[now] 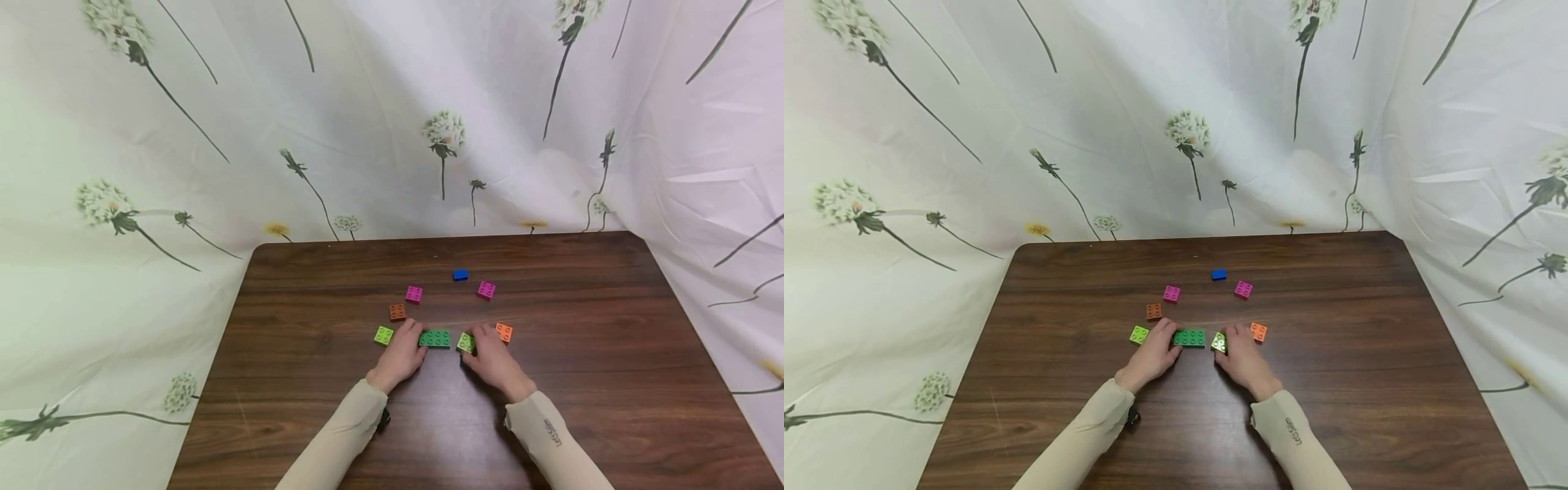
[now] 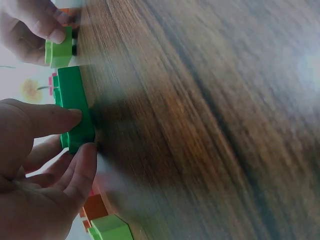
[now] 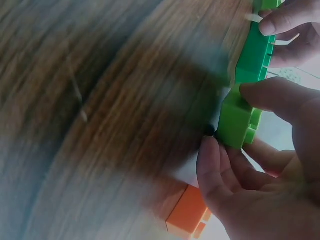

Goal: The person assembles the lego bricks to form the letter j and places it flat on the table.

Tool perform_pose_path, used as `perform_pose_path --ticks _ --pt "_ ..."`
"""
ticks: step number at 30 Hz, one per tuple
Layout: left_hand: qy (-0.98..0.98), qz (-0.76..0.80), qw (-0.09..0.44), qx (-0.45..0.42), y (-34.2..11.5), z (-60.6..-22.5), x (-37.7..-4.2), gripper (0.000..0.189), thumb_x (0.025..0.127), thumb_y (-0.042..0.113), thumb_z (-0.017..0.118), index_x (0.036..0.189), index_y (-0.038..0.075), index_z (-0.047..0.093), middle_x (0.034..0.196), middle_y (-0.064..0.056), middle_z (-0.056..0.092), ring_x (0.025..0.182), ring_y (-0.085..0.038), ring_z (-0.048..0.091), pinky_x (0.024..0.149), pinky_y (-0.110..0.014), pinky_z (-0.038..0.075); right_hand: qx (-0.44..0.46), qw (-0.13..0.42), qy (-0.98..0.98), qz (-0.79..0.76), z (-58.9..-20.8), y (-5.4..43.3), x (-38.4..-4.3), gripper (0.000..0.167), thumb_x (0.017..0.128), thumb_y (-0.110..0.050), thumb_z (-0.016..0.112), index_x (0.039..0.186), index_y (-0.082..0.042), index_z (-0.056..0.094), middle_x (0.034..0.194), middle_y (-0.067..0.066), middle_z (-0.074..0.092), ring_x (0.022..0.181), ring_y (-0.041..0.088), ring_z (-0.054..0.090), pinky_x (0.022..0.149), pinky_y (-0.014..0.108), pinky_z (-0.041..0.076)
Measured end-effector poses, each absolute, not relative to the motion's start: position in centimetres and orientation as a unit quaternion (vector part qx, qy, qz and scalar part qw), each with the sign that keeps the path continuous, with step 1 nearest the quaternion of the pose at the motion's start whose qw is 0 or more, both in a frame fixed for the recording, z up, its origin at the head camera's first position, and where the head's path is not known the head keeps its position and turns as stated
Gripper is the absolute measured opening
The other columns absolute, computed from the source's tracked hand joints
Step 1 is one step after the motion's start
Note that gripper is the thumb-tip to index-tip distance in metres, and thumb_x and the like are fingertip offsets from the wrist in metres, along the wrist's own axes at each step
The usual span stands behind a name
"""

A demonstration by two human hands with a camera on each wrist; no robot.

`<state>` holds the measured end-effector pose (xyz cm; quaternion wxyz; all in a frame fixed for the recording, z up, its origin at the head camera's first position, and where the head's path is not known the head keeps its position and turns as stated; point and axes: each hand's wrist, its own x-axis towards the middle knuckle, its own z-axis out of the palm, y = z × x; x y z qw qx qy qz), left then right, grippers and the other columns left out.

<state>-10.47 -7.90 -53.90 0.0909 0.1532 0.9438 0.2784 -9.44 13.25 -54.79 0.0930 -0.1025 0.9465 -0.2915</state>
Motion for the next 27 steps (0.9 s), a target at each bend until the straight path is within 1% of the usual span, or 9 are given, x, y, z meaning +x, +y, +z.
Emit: perform_pose_path --ticks 7,14,20,27 --pt "0.946 0.271 0.086 0.155 -7.58 -54.05 -10.45 0.035 0.09 0.009 0.064 0.124 0.002 0.058 0.114 -0.009 0.056 0.106 -0.021 0.058 0.095 -0.037 0.048 -0.104 0.083 0.935 -0.329 -54.78 13.79 -9.66 0.043 0.087 -0.012 0.066 0.124 0.004 0.053 0.121 0.018 0.055 0.115 0.031 0.053 0.097 0.048 0.046" --pt "0.947 0.268 0.081 0.158 -7.24 -54.03 -10.46 0.036 0.089 0.01 0.065 0.124 0.004 0.059 0.114 -0.008 0.056 0.106 -0.022 0.058 0.094 -0.037 0.048 -0.139 0.063 0.92 -0.36 -54.74 14.14 -9.88 0.042 0.088 -0.01 0.065 0.127 0.002 0.053 0.121 0.018 0.056 0.115 0.031 0.055 0.097 0.049 0.045" --pt "0.947 0.269 0.076 0.161 -7.07 -54.14 -10.45 0.036 0.089 0.009 0.065 0.123 0.004 0.059 0.114 -0.008 0.056 0.107 -0.023 0.057 0.094 -0.038 0.048 -0.159 0.07 0.912 -0.372 -54.6 14.04 -9.91 0.04 0.089 -0.009 0.064 0.127 -0.003 0.054 0.121 0.015 0.056 0.115 0.029 0.055 0.097 0.049 0.046" --pt "0.949 0.263 0.077 0.157 -6.96 -54.42 -10.57 0.037 0.089 0.01 0.065 0.125 0.006 0.058 0.116 -0.007 0.056 0.109 -0.023 0.057 0.096 -0.038 0.047 -0.157 0.088 0.912 -0.37 -54.27 13.79 -10.04 0.04 0.09 -0.009 0.064 0.128 -0.004 0.053 0.124 0.013 0.054 0.115 0.026 0.055 0.097 0.048 0.047"
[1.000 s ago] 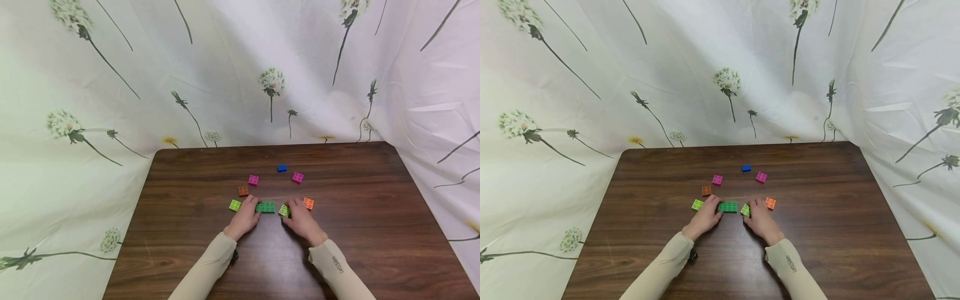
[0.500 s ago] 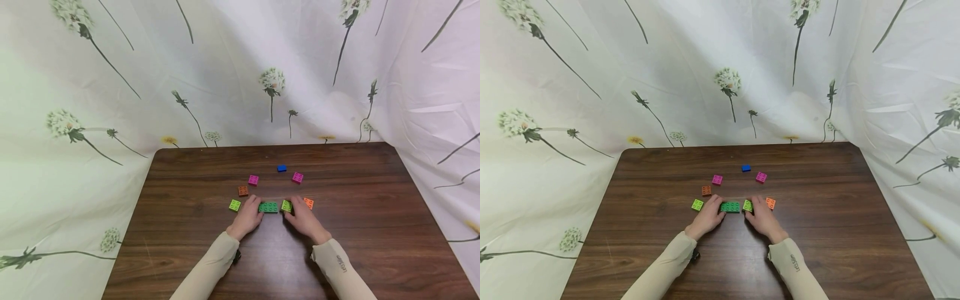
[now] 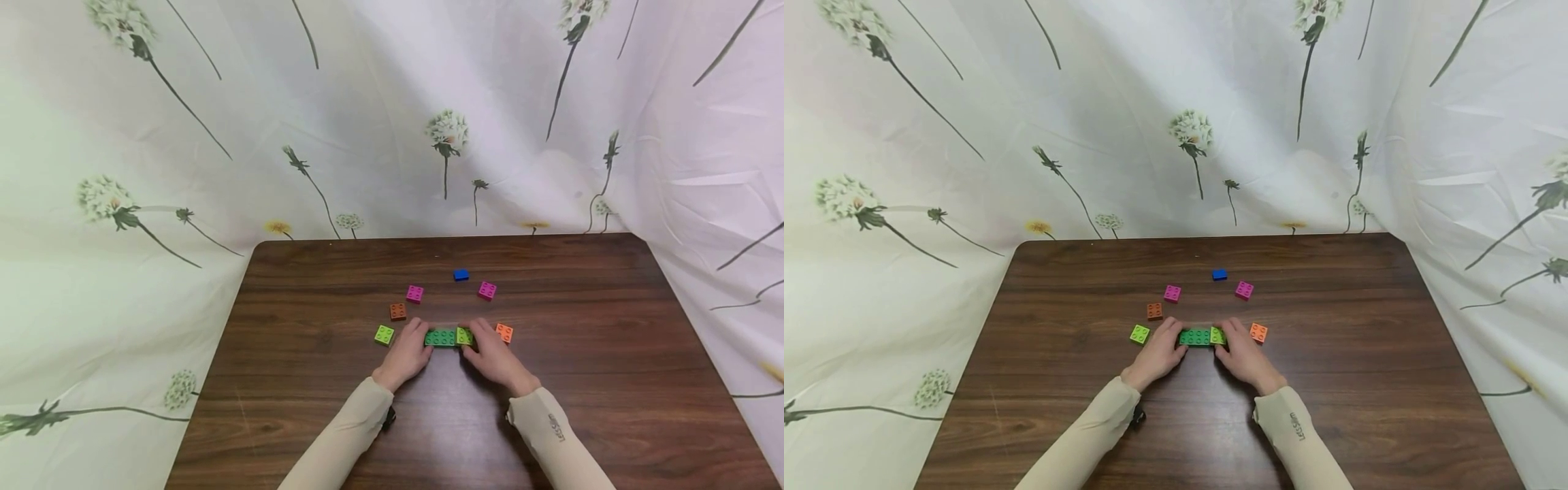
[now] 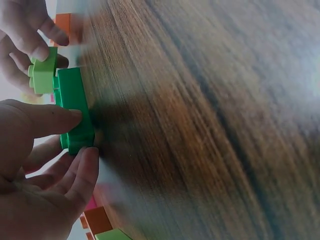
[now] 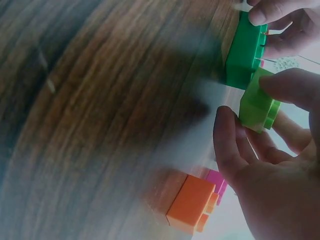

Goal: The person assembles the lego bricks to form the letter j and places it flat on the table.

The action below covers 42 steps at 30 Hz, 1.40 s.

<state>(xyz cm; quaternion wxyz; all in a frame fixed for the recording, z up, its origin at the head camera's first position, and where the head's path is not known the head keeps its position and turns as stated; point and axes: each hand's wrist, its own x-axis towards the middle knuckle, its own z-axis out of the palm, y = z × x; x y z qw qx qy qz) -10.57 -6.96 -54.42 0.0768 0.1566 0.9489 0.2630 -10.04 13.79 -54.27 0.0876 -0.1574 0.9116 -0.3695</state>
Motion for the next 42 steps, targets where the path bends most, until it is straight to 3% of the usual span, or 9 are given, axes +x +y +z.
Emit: perform_pose_path --ticks 17,23,42 --pt "0.945 0.274 0.07 0.167 -6.62 -54.36 -10.5 0.034 0.087 0.009 0.066 0.12 0.004 0.06 0.11 -0.007 0.055 0.102 -0.021 0.056 0.09 -0.037 0.049 -0.179 0.087 0.911 -0.362 -54.23 13.38 -10.44 0.04 0.089 -0.008 0.063 0.128 -0.003 0.054 0.121 0.011 0.054 0.111 0.023 0.055 0.096 0.044 0.047" --pt "0.944 0.274 0.071 0.169 -6.53 -54.12 -10.49 0.034 0.088 0.009 0.065 0.122 0.003 0.06 0.11 -0.007 0.055 0.102 -0.022 0.056 0.09 -0.037 0.049 -0.184 0.077 0.912 -0.359 -54.38 13.26 -10.55 0.039 0.091 -0.017 0.066 0.126 -0.003 0.056 0.118 0.011 0.056 0.107 0.022 0.055 0.093 0.043 0.048" --pt "0.945 0.271 0.083 0.165 -6.25 -53.99 -10.52 0.035 0.089 0.011 0.065 0.122 0.004 0.059 0.112 -0.007 0.054 0.106 -0.022 0.055 0.092 -0.037 0.049 -0.183 0.078 0.916 -0.347 -54.38 13.02 -10.78 0.038 0.091 -0.016 0.066 0.125 -0.003 0.056 0.119 0.011 0.057 0.113 0.025 0.054 0.097 0.045 0.046"
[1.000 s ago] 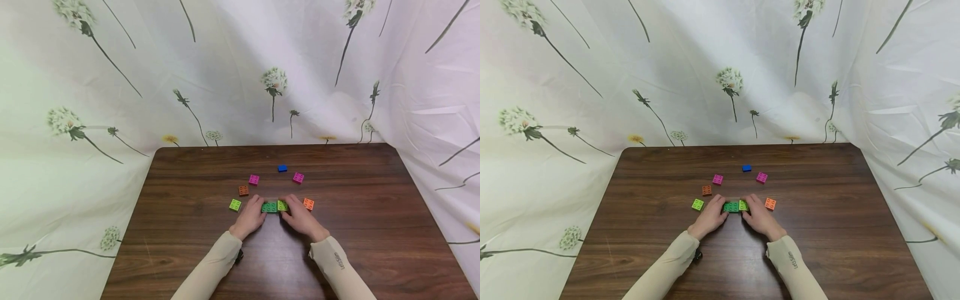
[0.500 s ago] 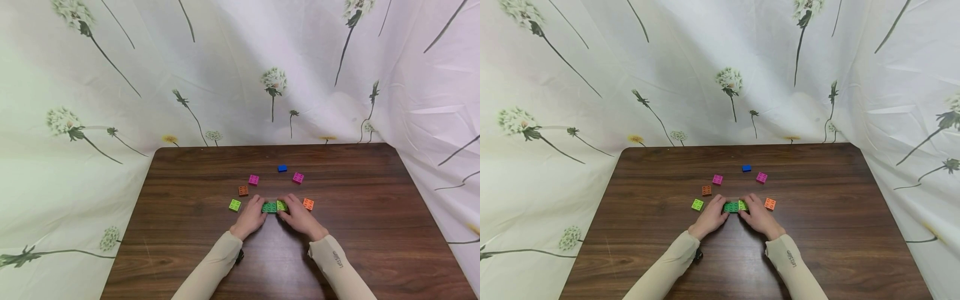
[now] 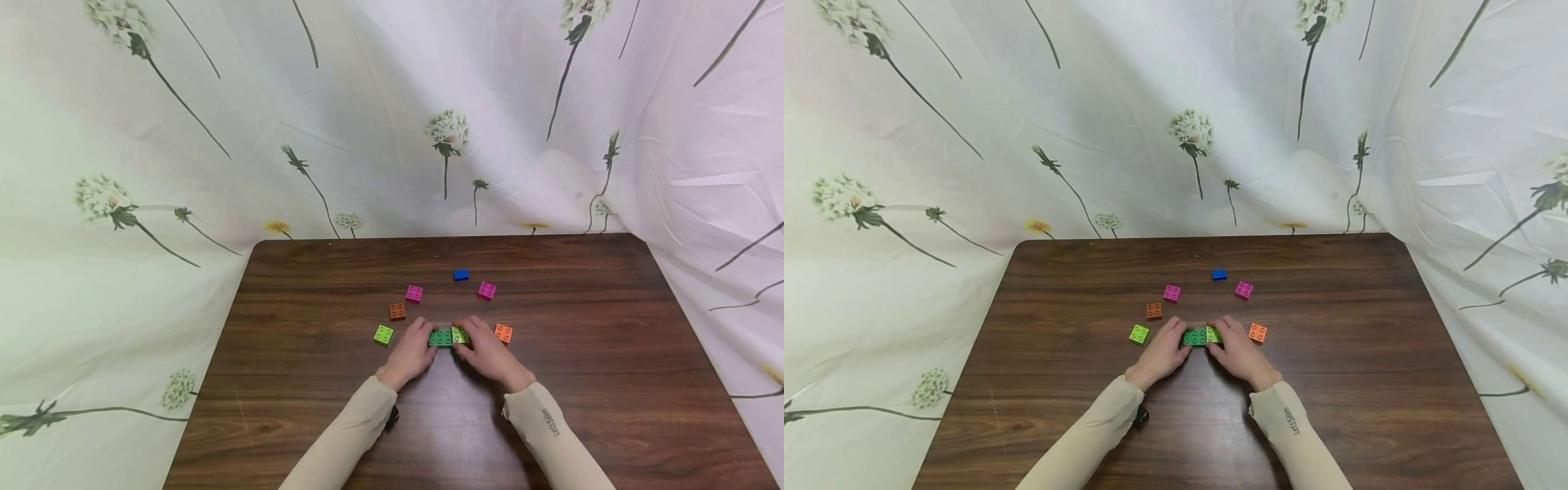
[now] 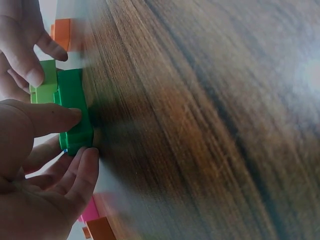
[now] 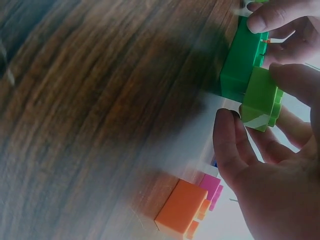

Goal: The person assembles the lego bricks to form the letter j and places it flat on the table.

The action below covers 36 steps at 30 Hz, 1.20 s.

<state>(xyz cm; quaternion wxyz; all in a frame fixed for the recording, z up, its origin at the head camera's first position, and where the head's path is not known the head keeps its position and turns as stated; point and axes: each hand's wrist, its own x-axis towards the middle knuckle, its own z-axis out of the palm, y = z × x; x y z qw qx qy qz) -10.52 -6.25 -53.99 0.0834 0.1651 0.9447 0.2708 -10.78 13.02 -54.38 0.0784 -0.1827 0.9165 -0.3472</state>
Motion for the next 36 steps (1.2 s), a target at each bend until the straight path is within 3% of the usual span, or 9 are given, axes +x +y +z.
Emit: perform_pose_path --ticks 36 --pt "0.943 0.274 0.087 0.168 -6.4 -54.0 -10.5 0.037 0.089 0.01 0.065 0.125 0.005 0.058 0.115 -0.007 0.054 0.106 -0.02 0.056 0.093 -0.036 0.049 -0.146 0.114 0.901 -0.392 -55.5 12.7 -11.1 0.04 0.091 -0.015 0.063 0.128 -0.006 0.054 0.123 0.009 0.056 0.11 0.02 0.054 0.097 0.044 0.046"
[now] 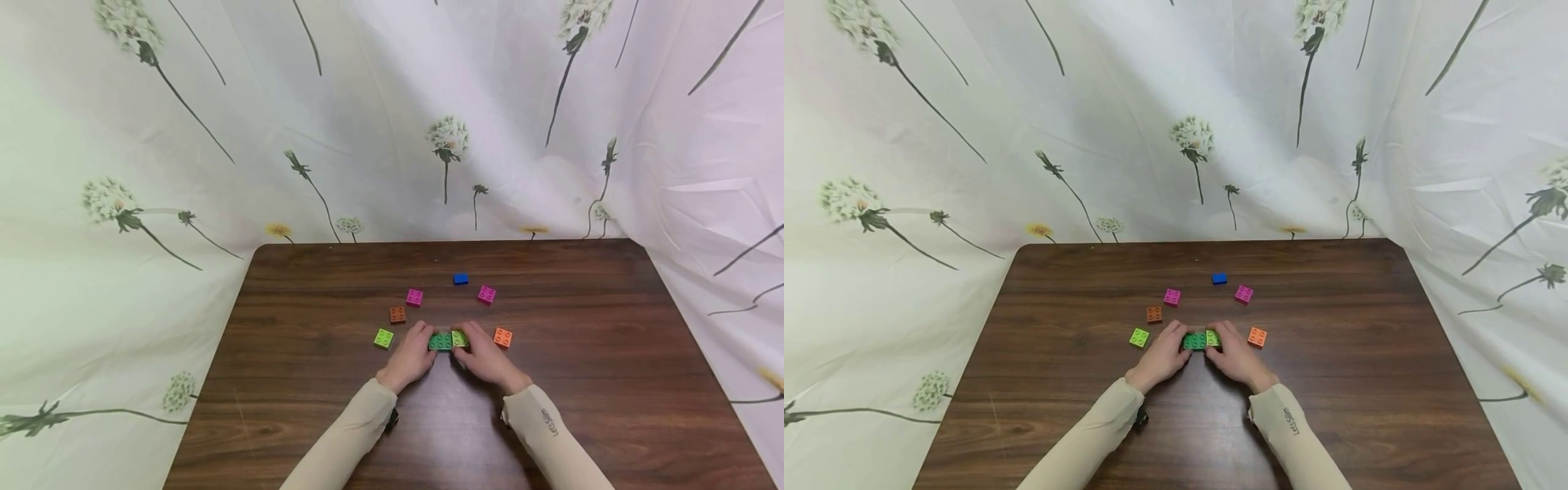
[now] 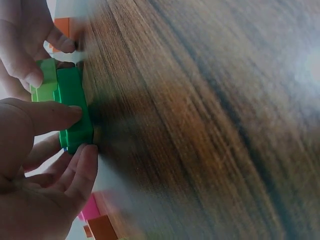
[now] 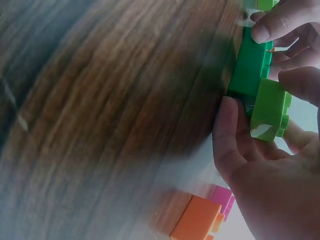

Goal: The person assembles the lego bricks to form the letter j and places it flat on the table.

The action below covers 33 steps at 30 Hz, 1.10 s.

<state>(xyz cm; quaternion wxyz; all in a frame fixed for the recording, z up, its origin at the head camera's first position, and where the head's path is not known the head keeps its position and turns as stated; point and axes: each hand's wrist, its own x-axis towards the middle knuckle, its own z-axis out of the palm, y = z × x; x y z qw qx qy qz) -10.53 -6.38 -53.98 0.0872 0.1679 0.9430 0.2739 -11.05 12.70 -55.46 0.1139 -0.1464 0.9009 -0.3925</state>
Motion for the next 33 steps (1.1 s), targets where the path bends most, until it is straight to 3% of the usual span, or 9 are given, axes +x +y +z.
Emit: perform_pose_path --ticks 9,19,26,33 --pt "0.949 0.27 0.053 0.156 -7.0 -52.3 -10.0 0.04 0.086 0.014 0.068 0.125 0.007 0.059 0.11 -0.006 0.053 0.099 -0.02 0.053 0.087 -0.037 0.047 -0.165 0.104 0.9 -0.389 -55.3 12.7 -10.9 0.044 0.09 -0.014 0.065 0.131 -0.005 0.052 0.125 0.012 0.055 0.112 0.022 0.054 0.097 0.044 0.046" --pt "0.956 0.285 -0.031 0.068 -10.6 -53.0 -9.7 0.045 0.08 0.015 0.075 0.121 0.005 0.06 0.114 -0.012 0.049 0.104 -0.029 0.04 0.082 -0.043 0.032 -0.169 0.107 0.901 -0.385 -55.5 12.6 -10.9 0.044 0.089 -0.012 0.066 0.13 -0.004 0.051 0.126 0.012 0.054 0.117 0.024 0.053 0.101 0.045 0.044" --pt "0.95 0.312 -0.006 -0.017 -12.7 -54.0 -9.7 0.053 0.082 0.021 0.075 0.127 0.004 0.054 0.117 -0.015 0.046 0.11 -0.032 0.041 0.088 -0.047 0.034 -0.167 0.108 0.903 -0.382 -55.5 12.6 -10.8 0.044 0.09 -0.013 0.065 0.131 -0.005 0.051 0.127 0.012 0.054 0.119 0.025 0.053 0.101 0.046 0.043" --pt "0.949 0.315 0.017 -0.025 -13.0 -54.2 -9.9 0.046 0.084 0.022 0.073 0.123 0.003 0.057 0.116 -0.016 0.052 0.108 -0.03 0.05 0.091 -0.047 0.043 -0.161 0.113 0.904 -0.381 -55.5 12.6 -10.7 0.044 0.091 -0.014 0.064 0.132 -0.006 0.051 0.128 0.011 0.054 0.119 0.024 0.053 0.101 0.046 0.044"
